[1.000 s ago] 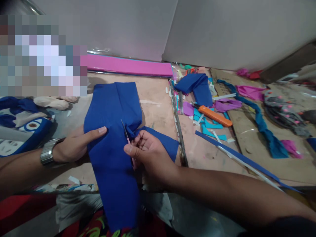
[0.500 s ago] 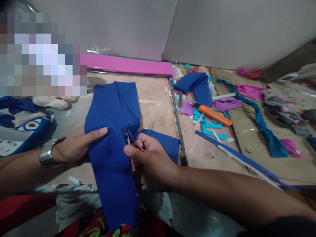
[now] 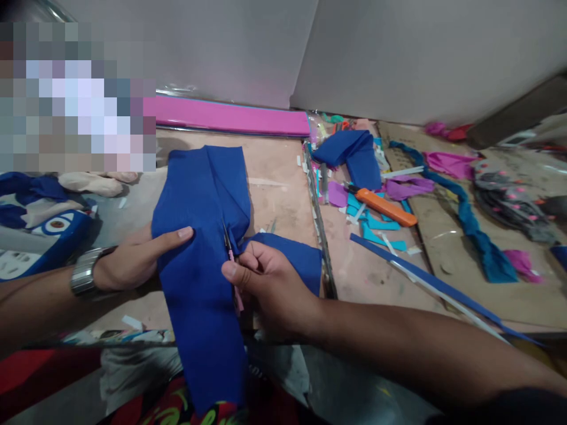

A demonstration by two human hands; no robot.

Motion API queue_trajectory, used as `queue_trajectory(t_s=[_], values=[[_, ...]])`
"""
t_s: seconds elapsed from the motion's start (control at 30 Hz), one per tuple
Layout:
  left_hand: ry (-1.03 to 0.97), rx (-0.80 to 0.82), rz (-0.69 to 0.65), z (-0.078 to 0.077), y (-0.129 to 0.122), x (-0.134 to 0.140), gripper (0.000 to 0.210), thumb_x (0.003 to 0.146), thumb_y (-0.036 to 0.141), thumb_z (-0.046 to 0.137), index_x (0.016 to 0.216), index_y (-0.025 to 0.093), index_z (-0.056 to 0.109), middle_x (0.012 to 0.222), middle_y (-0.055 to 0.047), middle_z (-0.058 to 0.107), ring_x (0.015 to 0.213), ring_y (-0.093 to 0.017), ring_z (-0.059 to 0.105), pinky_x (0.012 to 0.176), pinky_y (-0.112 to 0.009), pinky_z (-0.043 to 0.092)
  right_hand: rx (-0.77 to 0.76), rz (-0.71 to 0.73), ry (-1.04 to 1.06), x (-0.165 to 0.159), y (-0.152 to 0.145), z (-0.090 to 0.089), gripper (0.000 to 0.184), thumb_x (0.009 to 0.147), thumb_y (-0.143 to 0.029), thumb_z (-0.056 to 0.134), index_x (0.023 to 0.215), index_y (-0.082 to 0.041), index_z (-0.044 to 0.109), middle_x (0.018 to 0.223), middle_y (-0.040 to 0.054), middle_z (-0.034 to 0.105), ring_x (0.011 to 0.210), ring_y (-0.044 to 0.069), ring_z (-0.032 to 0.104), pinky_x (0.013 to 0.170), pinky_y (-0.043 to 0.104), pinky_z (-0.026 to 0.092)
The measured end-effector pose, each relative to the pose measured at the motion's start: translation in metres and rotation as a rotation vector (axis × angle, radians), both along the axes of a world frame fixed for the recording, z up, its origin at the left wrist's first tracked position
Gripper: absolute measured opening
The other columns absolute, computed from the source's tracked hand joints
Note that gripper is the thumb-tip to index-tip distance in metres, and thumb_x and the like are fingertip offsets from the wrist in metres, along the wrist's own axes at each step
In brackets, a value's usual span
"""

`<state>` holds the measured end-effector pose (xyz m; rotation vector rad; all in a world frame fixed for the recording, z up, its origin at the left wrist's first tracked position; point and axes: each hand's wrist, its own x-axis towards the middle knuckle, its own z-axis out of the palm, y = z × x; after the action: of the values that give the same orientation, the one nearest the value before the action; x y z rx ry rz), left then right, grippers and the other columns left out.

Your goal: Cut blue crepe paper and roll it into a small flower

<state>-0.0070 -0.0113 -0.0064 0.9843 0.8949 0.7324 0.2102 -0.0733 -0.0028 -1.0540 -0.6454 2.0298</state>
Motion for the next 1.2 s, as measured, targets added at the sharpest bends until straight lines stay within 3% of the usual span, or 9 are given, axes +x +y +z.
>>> queue_trajectory(t_s=[0.13, 0.5, 0.67, 0.83, 1.07, 1.2], values=[[-0.004, -0.022, -0.017, 0.0, 0.0, 0.0, 0.047, 0.09, 0.049, 0.076, 0.123, 0.015, 0.074, 0.117, -0.014, 0.08, 0.102, -0.033, 0.077, 0.086, -0.042, 0.068, 0.0, -0.006, 0.0, 0.0, 0.0, -0.001, 0.056, 0.08, -0.04, 0.087, 0.074, -0.024, 0.034, 0.049, -0.0101, 0.055, 0.042, 0.009, 0.05, 0.045, 0.019, 0.043], [-0.044, -0.046, -0.027, 0.002, -0.001, 0.001, 0.044, 0.09, 0.045, 0.077, 0.121, 0.014, 0.075, 0.116, -0.014, 0.08, 0.103, -0.034, 0.077, 0.089, -0.043, 0.067, -0.025, -0.023, -0.016, 0.0, -0.001, 0.0, 0.057, 0.079, -0.039, 0.088, 0.073, -0.025, 0.033, 0.048, -0.0108, 0.053, 0.041, 0.01, 0.05, 0.042, 0.019, 0.044], [-0.126, -0.112, 0.056, 0.003, 0.004, 0.004, 0.046, 0.091, 0.052, 0.073, 0.116, 0.014, 0.076, 0.104, -0.015, 0.082, 0.099, -0.036, 0.079, 0.088, -0.046, 0.067, 0.002, -0.019, 0.003, 0.0, 0.0, 0.0, 0.057, 0.077, -0.04, 0.09, 0.073, -0.024, 0.035, 0.05, -0.0103, 0.055, 0.041, 0.008, 0.05, 0.043, 0.018, 0.041], [0.013, -0.117, 0.155, 0.007, 0.009, 0.006, 0.042, 0.092, 0.042, 0.073, 0.12, 0.012, 0.074, 0.114, -0.013, 0.081, 0.11, -0.035, 0.076, 0.099, -0.048, 0.063, 0.024, -0.048, -0.012, -0.001, 0.002, 0.0, 0.054, 0.077, -0.044, 0.09, 0.073, -0.023, 0.04, 0.051, -0.0094, 0.056, 0.045, 0.008, 0.051, 0.048, 0.019, 0.043], [0.057, -0.007, 0.1, -0.001, 0.009, 0.001, 0.053, 0.09, 0.051, 0.075, 0.126, 0.012, 0.072, 0.127, -0.015, 0.076, 0.123, -0.038, 0.07, 0.11, -0.053, 0.056, 0.022, -0.09, -0.017, -0.002, 0.004, 0.0, 0.056, 0.075, -0.038, 0.092, 0.071, -0.023, 0.038, 0.051, -0.0093, 0.056, 0.045, 0.008, 0.05, 0.049, 0.021, 0.042], [0.033, 0.02, 0.043, -0.001, 0.008, 0.001, 0.05, 0.091, 0.05, 0.075, 0.124, 0.013, 0.074, 0.122, -0.015, 0.078, 0.119, -0.038, 0.072, 0.108, -0.053, 0.058, -0.011, -0.075, -0.032, -0.003, 0.003, 0.003, 0.058, 0.073, -0.037, 0.093, 0.071, -0.023, 0.036, 0.051, -0.0099, 0.055, 0.045, 0.008, 0.049, 0.05, 0.021, 0.042]])
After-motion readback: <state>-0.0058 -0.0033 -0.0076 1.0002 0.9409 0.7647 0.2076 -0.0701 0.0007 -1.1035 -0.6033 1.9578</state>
